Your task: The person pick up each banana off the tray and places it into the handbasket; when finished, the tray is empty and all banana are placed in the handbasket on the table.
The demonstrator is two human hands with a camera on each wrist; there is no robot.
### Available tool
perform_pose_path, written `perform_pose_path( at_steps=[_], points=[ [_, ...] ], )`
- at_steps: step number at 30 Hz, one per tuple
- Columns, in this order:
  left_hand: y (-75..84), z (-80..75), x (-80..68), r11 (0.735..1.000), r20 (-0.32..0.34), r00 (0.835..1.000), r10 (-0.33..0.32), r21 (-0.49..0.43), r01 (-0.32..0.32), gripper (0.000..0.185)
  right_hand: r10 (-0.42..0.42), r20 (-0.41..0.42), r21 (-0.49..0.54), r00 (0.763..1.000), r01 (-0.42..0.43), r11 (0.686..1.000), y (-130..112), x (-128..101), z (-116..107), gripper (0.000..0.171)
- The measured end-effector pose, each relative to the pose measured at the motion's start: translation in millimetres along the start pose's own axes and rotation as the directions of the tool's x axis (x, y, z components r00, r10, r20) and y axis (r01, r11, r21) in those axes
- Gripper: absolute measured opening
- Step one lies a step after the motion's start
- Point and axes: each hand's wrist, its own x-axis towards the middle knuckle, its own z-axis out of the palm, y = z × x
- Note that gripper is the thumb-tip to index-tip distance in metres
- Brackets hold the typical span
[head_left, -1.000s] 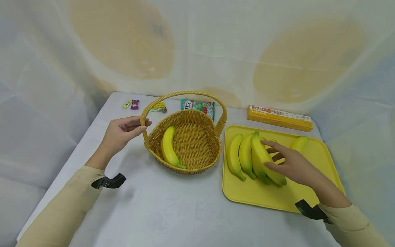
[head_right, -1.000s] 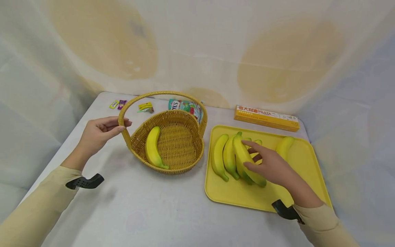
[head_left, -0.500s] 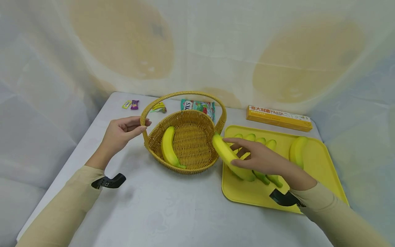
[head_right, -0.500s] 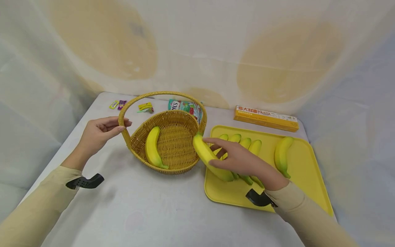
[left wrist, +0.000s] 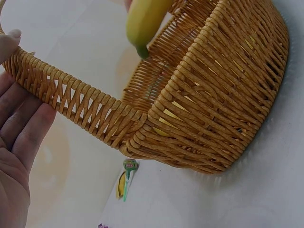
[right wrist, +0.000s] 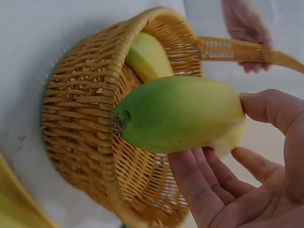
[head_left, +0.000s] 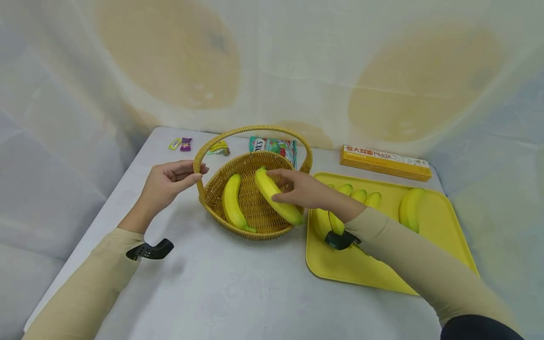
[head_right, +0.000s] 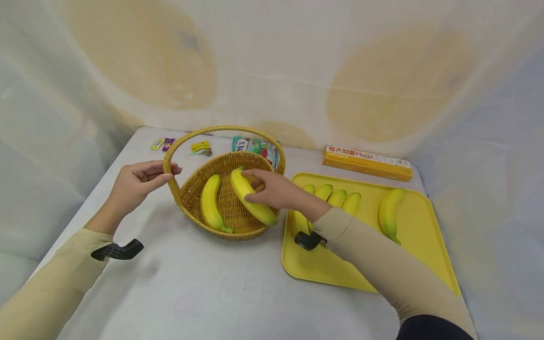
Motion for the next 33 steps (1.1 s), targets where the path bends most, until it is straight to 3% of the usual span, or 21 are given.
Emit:
perform_pose_path(
  at_steps=[8,14,23,27,33],
  points=[
    [-1.1,-0.5,1.2,1.0,0.001,1.0,0.007,0.004,-0.007,0.032,0.078,0.022,-0.082,0.997,-0.076,0.994,1.3,47.9,17.8,0.068],
    [-2.0,-0.3,1.0,1.0,0.005,1.0,0.003,-0.002,-0.003,0.032,0.137,0.066,-0.125,0.988,-0.128,0.984,2.3,70.0,32.9,0.069],
    [-1.0,-1.5,0.5,1.0,-0.002,1.0,0.004,0.01,-0.004,0.032,0.17,0.191,-0.135,0.967,-0.146,0.98,-7.6,82.6,47.1,0.082],
    [-0.8,-1.7,1.1,1.0,0.001,1.0,0.002,0.001,-0.002,0.033,0.201,0.183,-0.13,0.962,-0.179,0.975,-12.2,83.4,48.5,0.085],
    [-1.2,-1.5,1.3,1.0,0.002,1.0,0.004,-0.011,-0.004,0.032,0.193,0.139,-0.231,0.971,-0.157,0.96,-17.8,84.2,52.2,0.085]
  ],
)
